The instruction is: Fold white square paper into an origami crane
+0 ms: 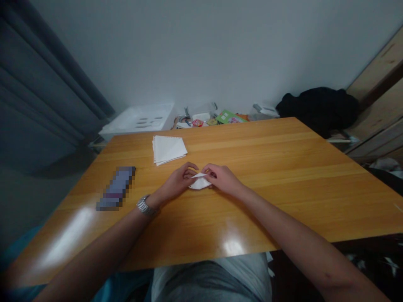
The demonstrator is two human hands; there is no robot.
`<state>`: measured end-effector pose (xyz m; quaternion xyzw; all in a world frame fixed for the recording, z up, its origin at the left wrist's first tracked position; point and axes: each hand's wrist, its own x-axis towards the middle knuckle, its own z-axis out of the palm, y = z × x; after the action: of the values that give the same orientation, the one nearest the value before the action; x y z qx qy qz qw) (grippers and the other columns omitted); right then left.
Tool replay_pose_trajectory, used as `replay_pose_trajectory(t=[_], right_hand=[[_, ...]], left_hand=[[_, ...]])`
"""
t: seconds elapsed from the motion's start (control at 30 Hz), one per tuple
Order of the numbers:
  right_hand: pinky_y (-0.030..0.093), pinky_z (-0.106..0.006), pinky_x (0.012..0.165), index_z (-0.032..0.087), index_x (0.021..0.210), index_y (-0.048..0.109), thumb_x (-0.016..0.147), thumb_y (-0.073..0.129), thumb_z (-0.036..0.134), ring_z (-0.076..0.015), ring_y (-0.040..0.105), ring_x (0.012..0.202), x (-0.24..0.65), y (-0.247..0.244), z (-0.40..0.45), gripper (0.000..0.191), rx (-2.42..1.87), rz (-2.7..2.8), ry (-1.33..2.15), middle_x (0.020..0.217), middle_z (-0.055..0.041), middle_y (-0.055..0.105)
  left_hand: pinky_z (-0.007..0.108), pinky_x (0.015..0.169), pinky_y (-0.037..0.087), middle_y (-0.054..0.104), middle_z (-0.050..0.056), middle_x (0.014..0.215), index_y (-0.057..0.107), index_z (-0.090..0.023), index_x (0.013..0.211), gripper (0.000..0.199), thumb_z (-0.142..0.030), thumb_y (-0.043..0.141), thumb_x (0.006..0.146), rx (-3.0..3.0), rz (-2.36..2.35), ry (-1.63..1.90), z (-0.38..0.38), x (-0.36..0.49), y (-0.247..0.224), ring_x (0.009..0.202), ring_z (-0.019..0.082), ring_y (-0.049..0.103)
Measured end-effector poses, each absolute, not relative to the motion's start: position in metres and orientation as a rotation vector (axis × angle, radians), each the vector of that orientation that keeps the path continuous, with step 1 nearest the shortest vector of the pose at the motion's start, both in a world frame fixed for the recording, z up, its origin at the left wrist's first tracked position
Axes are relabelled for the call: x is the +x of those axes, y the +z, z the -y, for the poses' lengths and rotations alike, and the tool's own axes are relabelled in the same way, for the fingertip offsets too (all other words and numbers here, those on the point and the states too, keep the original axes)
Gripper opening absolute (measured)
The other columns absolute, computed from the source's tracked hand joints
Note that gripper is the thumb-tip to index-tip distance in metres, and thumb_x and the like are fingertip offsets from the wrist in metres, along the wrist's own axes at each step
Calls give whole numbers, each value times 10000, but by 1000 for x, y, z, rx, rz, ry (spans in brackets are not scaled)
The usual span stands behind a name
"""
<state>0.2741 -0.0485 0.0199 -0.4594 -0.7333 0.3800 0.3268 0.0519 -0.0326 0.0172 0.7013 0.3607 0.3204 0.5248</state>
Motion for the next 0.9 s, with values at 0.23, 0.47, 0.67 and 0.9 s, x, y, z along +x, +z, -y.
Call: replay_pose_trajectory(t=[0.23,0.47,0.67,0.9], right_hand=[[514,-278,674,190,1014,679,868,674,362,-171,663,758,275,11,56,226,-1031,1788,1239,924,-48,718],[508,-312,804,187,1060,716,900,664,442,-203,671,903,282,13,65,306,-976,1815,1229,1005,-71,728],[512,-314,799,192,1046,681,880,684,381,-193,667,881,278,12,64,252,-1039,1778,1167,1001,-61,723],[511,-297,646,178,923,682,856,678,434,-191,652,754,276,8,62,265,-1181,1663,1202,856,-49,709]], left_hand=[[234,715,502,682,43,955,623,-161,1035,163,-206,628,879,1770,-852,747,40,43,24,817,135,640],[266,778,510,695,61,978,652,-157,1030,271,-406,641,924,1841,-870,761,50,42,30,875,164,649],[269,779,520,689,52,966,615,-162,1071,247,-379,577,962,1819,-911,810,53,48,29,863,163,652],[264,776,543,655,63,1037,544,-184,1118,252,-292,633,909,1678,-894,877,53,55,13,919,162,650]])
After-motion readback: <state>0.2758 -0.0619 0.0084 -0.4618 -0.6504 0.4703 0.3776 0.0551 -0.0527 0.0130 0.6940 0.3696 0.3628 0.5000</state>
